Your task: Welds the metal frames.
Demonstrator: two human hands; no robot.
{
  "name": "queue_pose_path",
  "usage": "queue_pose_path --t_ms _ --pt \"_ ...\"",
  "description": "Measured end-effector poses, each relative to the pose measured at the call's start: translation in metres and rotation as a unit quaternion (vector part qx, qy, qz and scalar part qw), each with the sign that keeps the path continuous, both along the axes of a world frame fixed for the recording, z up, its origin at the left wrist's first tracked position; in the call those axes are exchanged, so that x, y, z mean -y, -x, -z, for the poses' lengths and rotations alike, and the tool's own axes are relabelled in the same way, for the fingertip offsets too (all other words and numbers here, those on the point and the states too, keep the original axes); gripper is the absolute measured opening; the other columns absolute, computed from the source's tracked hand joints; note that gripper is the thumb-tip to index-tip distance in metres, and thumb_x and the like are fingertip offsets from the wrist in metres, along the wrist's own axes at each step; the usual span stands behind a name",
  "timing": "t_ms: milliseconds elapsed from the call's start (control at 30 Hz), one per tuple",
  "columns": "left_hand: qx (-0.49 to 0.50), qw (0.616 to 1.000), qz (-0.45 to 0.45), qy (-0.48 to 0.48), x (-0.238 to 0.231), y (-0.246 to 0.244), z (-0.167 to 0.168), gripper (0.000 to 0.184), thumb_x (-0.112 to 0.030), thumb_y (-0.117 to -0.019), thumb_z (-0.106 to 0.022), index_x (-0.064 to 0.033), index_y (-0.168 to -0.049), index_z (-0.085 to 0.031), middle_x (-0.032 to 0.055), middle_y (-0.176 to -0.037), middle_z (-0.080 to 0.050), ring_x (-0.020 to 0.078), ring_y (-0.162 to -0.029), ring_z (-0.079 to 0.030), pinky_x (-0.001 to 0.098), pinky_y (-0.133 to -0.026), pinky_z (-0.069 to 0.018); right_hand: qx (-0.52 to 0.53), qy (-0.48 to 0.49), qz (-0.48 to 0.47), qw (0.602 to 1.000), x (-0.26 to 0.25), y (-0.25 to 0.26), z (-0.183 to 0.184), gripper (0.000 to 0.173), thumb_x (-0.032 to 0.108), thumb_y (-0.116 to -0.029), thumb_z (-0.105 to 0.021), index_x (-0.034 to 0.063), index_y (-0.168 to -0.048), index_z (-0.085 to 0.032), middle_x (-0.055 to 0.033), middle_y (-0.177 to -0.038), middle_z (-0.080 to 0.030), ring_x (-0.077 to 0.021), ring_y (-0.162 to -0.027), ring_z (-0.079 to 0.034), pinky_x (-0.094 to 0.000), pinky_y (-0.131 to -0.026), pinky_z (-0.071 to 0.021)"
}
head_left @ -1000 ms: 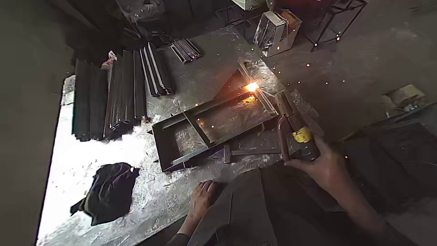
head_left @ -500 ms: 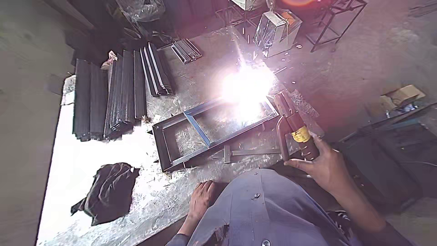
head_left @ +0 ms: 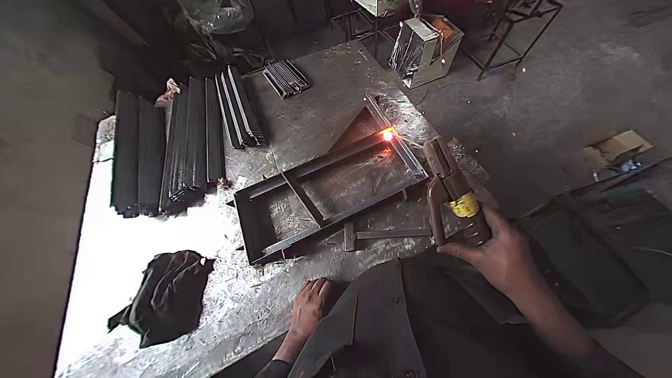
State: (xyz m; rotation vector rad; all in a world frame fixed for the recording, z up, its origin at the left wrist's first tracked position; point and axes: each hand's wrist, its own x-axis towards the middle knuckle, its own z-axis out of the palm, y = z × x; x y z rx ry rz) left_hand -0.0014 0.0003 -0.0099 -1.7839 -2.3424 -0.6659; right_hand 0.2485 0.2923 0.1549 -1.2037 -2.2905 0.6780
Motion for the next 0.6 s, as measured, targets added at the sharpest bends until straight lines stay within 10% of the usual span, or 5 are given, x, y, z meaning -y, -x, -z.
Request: queue_pose_path --t_ms 600 --pt "0.023 1.0 -0.002 0.009 0.0006 -0.0013 -0.0026 0.029 -0.02 -0.0965 -0.052 -0.0018 -0.082 -0.069 0.0143 -0.077 -0.072 0.0314 -0.073 -0.073 0.0472 -0.068 -0.0584 -0.006 -0.024 -0.002 1.0 0.0001 -0.004 -0.0017 0.113 0.079 -0.0602 -0.077 0.0001 -0.138 -0.058 -0.0132 -0.108 -0.073 -0.0169 -0.089 -0.069 -0.038 -0.079 -0.0578"
